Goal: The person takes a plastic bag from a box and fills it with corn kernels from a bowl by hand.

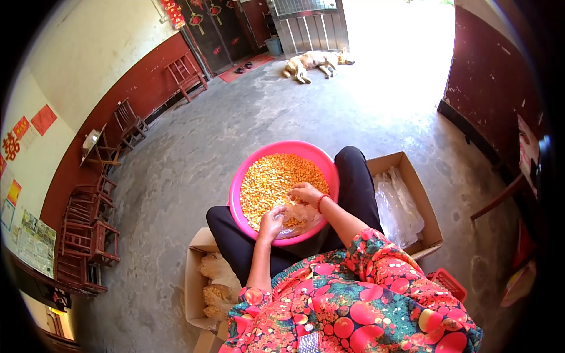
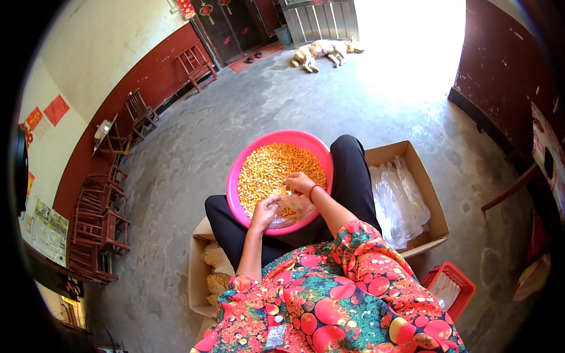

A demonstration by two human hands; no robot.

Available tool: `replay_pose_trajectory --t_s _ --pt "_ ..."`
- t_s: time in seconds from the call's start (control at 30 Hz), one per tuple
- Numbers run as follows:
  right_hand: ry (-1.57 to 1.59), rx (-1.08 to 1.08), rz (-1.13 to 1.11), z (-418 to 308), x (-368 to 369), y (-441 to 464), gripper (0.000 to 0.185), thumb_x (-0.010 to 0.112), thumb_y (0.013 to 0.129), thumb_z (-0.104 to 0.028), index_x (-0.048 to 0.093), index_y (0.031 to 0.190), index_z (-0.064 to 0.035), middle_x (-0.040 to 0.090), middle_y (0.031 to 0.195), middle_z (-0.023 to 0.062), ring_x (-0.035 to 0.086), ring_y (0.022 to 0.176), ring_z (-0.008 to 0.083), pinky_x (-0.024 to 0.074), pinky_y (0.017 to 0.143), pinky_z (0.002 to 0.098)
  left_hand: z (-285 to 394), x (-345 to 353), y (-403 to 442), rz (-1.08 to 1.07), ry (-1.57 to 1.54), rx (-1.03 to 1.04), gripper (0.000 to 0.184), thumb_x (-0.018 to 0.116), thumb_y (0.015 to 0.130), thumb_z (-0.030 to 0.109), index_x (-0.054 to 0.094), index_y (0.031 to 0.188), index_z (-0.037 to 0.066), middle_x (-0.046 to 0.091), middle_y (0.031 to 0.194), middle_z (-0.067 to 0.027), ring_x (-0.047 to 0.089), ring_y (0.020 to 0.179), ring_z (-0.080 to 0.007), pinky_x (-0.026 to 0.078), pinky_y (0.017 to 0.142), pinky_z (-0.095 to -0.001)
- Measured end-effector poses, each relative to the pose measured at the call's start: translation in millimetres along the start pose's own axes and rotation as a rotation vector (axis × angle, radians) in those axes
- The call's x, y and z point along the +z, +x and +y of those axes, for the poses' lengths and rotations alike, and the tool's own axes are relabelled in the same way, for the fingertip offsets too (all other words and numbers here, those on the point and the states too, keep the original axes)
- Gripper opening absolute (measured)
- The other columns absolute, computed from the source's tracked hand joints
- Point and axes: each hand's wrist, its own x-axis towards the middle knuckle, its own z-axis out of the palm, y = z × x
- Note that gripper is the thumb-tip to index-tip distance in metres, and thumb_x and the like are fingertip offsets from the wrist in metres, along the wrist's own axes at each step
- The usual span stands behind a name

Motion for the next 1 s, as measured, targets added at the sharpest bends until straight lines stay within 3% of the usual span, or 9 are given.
replay_pose_trajectory --t_s 0.13,0.27,0.33,0.43,0.57,0.6,0.63,0.73,1.0 --pt "0.309 -0.004 0.016 -3 -5 -1 0.014 0.056 0.077 -0.022 0.059 0.084 -0.0102 0.054 0.067 0.0003 0.036 0.041 0.0050 0.0282 0.038 0.0187 3 0 -1 0.008 0.022 -0.019 0.025 0.050 0.074 0.003 0.059 0.097 -0.003 0.061 0.095 -0.0135 0.058 0.089 -0.0192 0.043 0.081 -0.0279" --pt "0.318 -0.035 -0.067 -15 -5 -14 0.015 0.055 0.078 -0.021 0.058 0.085 -0.0096 0.053 0.067 -0.0008 0.034 0.041 0.0038 0.0261 0.037 0.0174 5 -1 -1 -0.017 0.021 -0.044 0.025 0.050 0.076 0.003 0.057 0.099 -0.004 0.061 0.095 -0.0127 0.057 0.089 -0.0174 0.043 0.080 -0.0269" --pt "0.319 -0.109 -0.259 -19 0 -21 0.014 0.053 0.079 -0.020 0.057 0.089 -0.0096 0.052 0.067 -0.0022 0.033 0.043 0.0023 0.0251 0.038 0.0161 5 0 0 -0.041 0.003 -0.089 0.025 0.050 0.078 0.003 0.056 0.101 -0.004 0.060 0.094 -0.0110 0.056 0.087 -0.0150 0.043 0.079 -0.0255" --pt "0.297 -0.151 -0.407 -22 2 -27 0.014 0.052 0.080 -0.018 0.056 0.090 -0.0091 0.051 0.067 -0.0032 0.033 0.044 0.0012 0.0245 0.039 0.0152 -11 3 2 0.083 0.024 -0.050 0.026 0.050 0.073 0.002 0.057 0.098 -0.003 0.061 0.092 -0.0163 0.059 0.088 -0.0220 0.044 0.080 -0.0291" --pt "0.090 -0.166 -0.587 -18 8 -28 0.014 0.052 0.081 -0.016 0.055 0.091 -0.0066 0.053 0.069 -0.0029 0.037 0.045 0.0016 0.0290 0.041 0.0157 -5 1 2 0.115 0.017 -0.041 0.029 0.050 0.072 0.002 0.058 0.100 0.001 0.061 0.092 -0.0151 0.059 0.087 -0.0213 0.044 0.077 -0.0286" --pt "-0.020 -0.202 -0.626 -14 8 -23 0.015 0.053 0.080 -0.014 0.057 0.091 -0.0049 0.056 0.073 -0.0013 0.046 0.054 0.0031 0.0370 0.049 0.0171 3 -1 1 0.073 0.014 -0.128 0.030 0.049 0.072 0.001 0.058 0.100 0.002 0.061 0.092 -0.0148 0.059 0.087 -0.0211 0.044 0.076 -0.0284" --pt "-0.020 -0.202 -0.626 -11 10 -21 0.015 0.053 0.080 -0.014 0.057 0.091 -0.0049 0.056 0.073 -0.0013 0.046 0.054 0.0031 0.0370 0.049 0.0171 -2 -1 2 0.073 0.014 -0.128 0.030 0.049 0.072 0.001 0.058 0.100 0.002 0.061 0.092 -0.0148 0.059 0.087 -0.0211 0.044 0.076 -0.0284" --pt "-0.082 -0.384 -0.637 -7 13 -21 0.015 0.052 0.079 -0.011 0.059 0.089 -0.0021 0.061 0.080 0.0033 0.054 0.080 0.0086 0.0425 0.072 0.0229 -15 1 6 0.083 0.001 -0.024 0.031 0.050 0.072 0.001 0.058 0.101 0.005 0.061 0.093 -0.0145 0.058 0.089 -0.0215 0.043 0.076 -0.0282" --pt "-0.132 -0.393 -0.581 -5 10 -19 0.013 0.054 0.071 -0.010 0.062 0.075 -0.0011 0.061 0.071 0.0041 0.055 0.070 0.0091 0.0430 0.068 0.0240 -27 2 9 0.113 0.018 -0.070 0.029 0.053 0.074 0.006 0.057 0.102 0.002 0.060 0.095 -0.0162 0.058 0.091 -0.0236 0.044 0.079 -0.0303"
